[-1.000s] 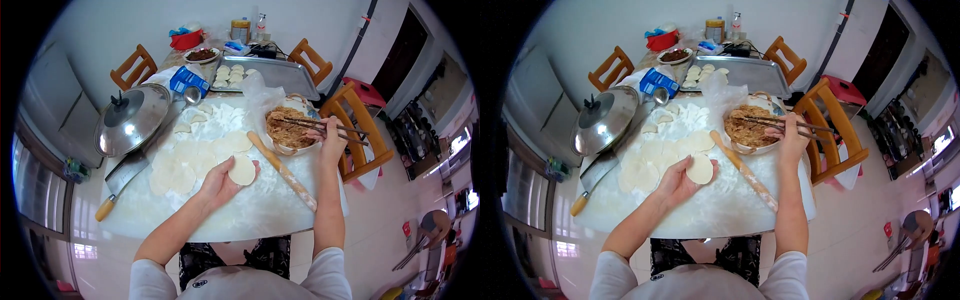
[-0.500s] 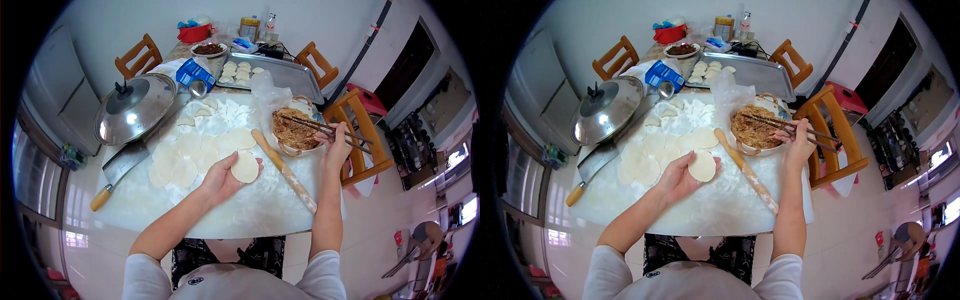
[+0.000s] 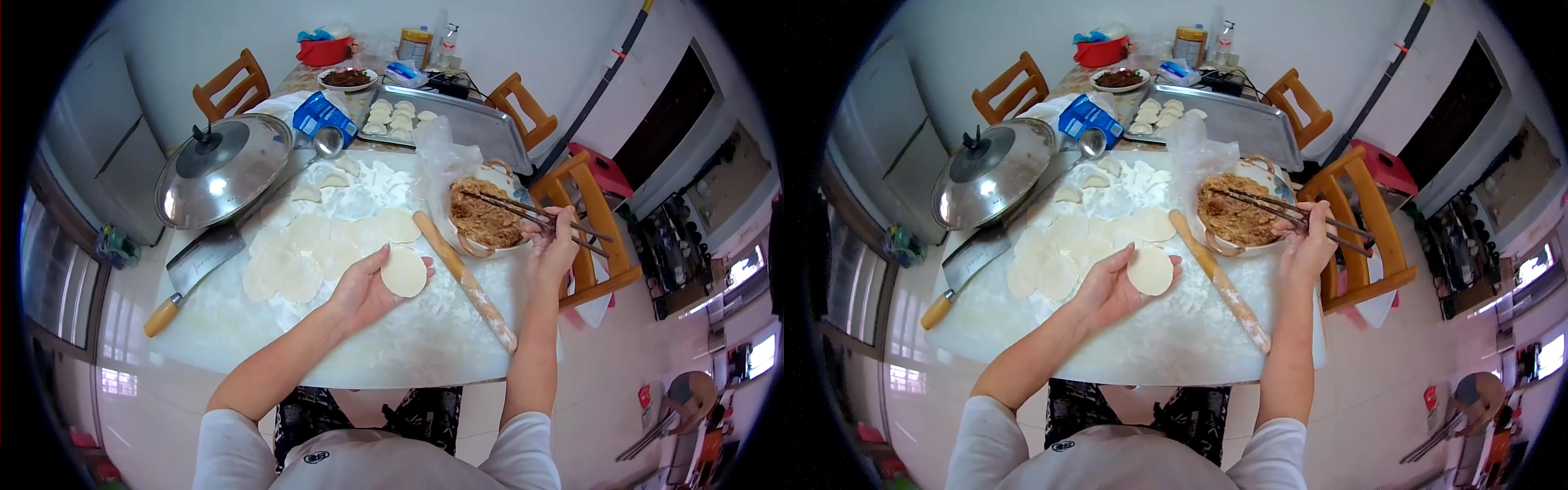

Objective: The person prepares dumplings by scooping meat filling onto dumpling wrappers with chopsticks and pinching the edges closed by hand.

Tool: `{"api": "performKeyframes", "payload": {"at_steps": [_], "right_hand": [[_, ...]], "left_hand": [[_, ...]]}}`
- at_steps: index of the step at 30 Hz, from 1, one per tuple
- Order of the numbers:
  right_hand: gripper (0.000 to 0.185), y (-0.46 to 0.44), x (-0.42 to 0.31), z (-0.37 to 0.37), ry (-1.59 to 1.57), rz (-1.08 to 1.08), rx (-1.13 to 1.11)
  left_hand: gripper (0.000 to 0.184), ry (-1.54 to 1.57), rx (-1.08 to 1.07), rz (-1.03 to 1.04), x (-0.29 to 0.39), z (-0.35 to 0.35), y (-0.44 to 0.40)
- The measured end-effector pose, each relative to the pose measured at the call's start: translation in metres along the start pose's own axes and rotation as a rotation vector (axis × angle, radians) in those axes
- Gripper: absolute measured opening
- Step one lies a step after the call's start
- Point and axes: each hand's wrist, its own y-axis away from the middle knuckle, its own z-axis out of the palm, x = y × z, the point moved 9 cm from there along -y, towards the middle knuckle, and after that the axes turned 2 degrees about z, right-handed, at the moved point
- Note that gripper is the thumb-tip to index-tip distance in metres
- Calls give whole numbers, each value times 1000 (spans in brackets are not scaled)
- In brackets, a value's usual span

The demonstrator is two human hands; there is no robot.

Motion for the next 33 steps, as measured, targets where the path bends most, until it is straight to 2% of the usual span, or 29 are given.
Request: {"api": "performKeyframes", "payload": {"at_steps": [4, 6, 7, 9, 12, 14, 18, 20, 25, 33], "right_hand": [[34, 7, 1, 12, -44, 45, -83], [33, 17, -7, 34, -55, -38, -303], [33, 21, -6, 38, -54, -32, -311], [31, 36, -12, 60, -32, -103, -481], [31, 55, -11, 77, 51, -154, -625], [29, 65, -9, 84, 47, -143, -636], [17, 83, -5, 98, 92, -99, -735], [13, 94, -7, 109, 268, -211, -891], [17, 100, -9, 114, 335, -260, -908], [18, 93, -16, 109, 243, -247, -801]], "left_hand": [[59, 74, -64, 26, 5, 13, 3], [60, 102, -80, 36, 8, 14, 3], [61, 133, -79, 25, 8, 14, 3], [62, 167, -78, 21, 9, 13, 3], [64, 149, -138, 84, 17, 21, 4], [66, 186, -144, 143, 25, 22, 4], [67, 189, -159, 193, 36, 19, 4], [66, 219, -120, 221, 40, 17, 4], [65, 244, -106, 262, 49, 11, 4], [66, 237, -88, 274, 50, 9, 2]]}}
